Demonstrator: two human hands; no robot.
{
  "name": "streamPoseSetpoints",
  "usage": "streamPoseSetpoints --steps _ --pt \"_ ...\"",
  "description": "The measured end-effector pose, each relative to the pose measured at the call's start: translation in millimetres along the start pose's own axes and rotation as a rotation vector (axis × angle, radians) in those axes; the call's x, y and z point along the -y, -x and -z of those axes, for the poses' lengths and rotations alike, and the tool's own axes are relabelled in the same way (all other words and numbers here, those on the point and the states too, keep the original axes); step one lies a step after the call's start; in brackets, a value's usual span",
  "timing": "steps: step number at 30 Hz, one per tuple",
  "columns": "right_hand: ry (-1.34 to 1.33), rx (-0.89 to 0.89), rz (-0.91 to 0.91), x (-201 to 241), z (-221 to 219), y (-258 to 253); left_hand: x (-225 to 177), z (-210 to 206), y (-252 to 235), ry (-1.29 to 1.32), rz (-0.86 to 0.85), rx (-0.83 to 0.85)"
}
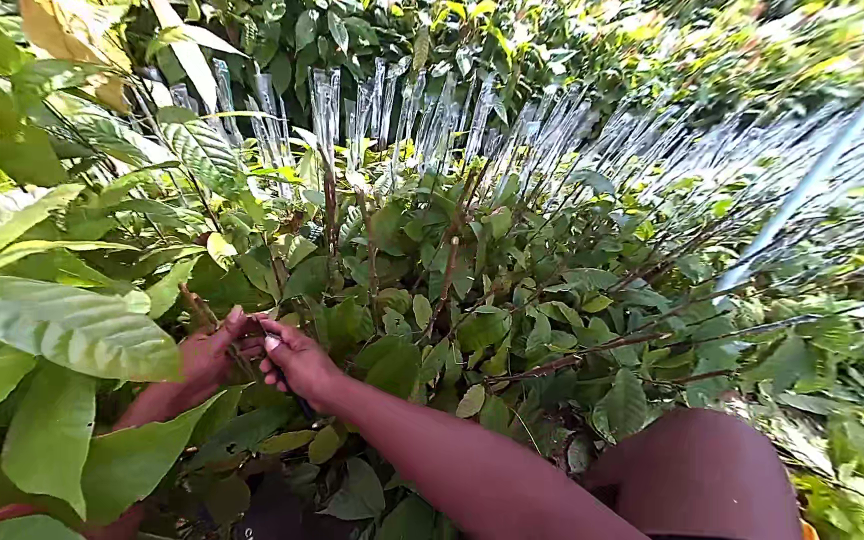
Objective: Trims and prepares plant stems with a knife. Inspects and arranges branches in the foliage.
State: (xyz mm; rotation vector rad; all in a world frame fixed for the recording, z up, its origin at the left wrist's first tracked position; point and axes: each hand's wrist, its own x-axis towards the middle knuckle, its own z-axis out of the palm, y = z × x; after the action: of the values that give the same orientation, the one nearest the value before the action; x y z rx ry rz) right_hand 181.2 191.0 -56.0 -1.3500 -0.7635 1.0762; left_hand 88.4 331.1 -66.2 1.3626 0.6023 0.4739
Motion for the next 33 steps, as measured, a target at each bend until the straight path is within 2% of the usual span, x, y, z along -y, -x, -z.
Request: streamPoseSetpoints --steps 6,13,19,22,33 --pt "0.081 -0.007 0.1 -1 -8 19 5 12 -5 0.03 -0.029 0.027" --pt "0.013 0.036 0.111 -6 2 9 5 6 -1 0.031 0.005 -0.019" --pt "-0.05 0.025 0.065 -13 17 3 -8 -17 3 0.0 0.035 -0.005" --pt "-0.039 0.025 0.045 -16 19 -3 -14 -22 4 0.001 0.088 -0.05" --pt "-0.066 0.038 0.017 -14 28 -6 0 -12 -8 -0.044 0.09 0.067"
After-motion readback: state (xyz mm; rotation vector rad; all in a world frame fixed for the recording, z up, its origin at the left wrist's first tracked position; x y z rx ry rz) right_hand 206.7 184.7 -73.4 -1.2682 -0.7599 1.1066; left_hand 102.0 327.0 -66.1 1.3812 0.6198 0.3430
